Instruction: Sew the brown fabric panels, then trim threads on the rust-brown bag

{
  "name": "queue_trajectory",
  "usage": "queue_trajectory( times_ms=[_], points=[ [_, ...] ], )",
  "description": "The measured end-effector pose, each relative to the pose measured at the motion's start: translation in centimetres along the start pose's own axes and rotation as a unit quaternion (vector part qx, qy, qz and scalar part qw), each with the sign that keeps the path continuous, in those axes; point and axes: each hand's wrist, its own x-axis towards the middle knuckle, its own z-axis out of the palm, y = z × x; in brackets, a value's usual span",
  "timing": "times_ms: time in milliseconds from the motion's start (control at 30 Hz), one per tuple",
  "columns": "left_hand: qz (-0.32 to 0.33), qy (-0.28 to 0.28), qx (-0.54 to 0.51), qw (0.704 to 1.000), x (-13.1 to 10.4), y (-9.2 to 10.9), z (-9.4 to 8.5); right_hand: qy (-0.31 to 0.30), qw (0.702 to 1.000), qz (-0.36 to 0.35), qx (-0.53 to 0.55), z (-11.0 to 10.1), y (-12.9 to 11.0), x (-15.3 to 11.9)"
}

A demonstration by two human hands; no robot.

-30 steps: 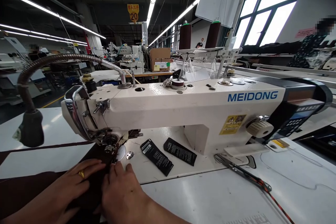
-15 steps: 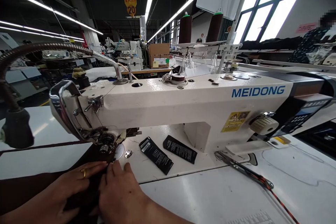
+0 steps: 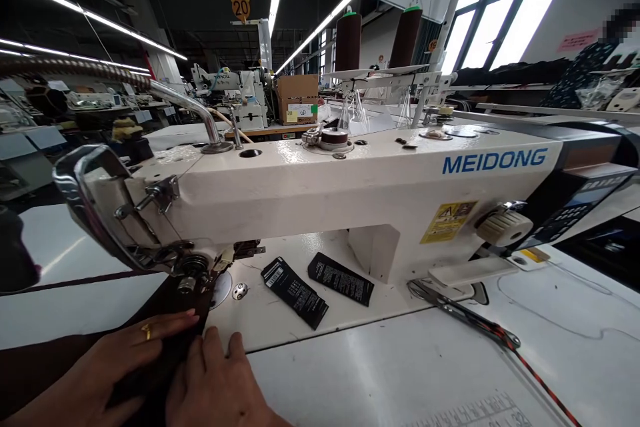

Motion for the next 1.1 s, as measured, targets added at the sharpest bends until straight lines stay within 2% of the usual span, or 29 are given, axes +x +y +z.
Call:
queue_trajectory(
  times_ms=[167, 333, 500, 733, 900, 1100],
  points=[
    [0.023, 0.032, -0.025, 0.999, -0.3, -0.5, 0.3, 0.041, 0.999, 0.019, 0.005, 0.8, -0.2, -0.1],
    [0.016, 0.032, -0.041, 0.998, -0.4, -0.6, 0.6, -0.011, 1.0, 0.011, 0.014, -0.9, 0.4, 0.3],
    [0.041, 0.022, -0.04, 0.998, 0.4, 0.0, 0.0, -0.06, 0.998, 0.002, 0.009, -2.1, 0.5, 0.8],
    [0.024, -0.034, -0.069, 0.997, 0.5, 0.2, -0.2, -0.045, 0.999, 0.003, 0.012, -1.7, 0.5, 0.6],
    [0.009, -0.027, -0.096, 0.995, 0.6, 0.3, -0.2, -0.042, 0.999, -0.012, 0.012, -1.6, 0.7, 0.6],
    [0.011, -0.028, -0.055, 0.998, 0.9, 0.9, -0.6, -0.068, 0.997, 0.001, 0.022, -1.3, 0.6, 0.3]
  ],
)
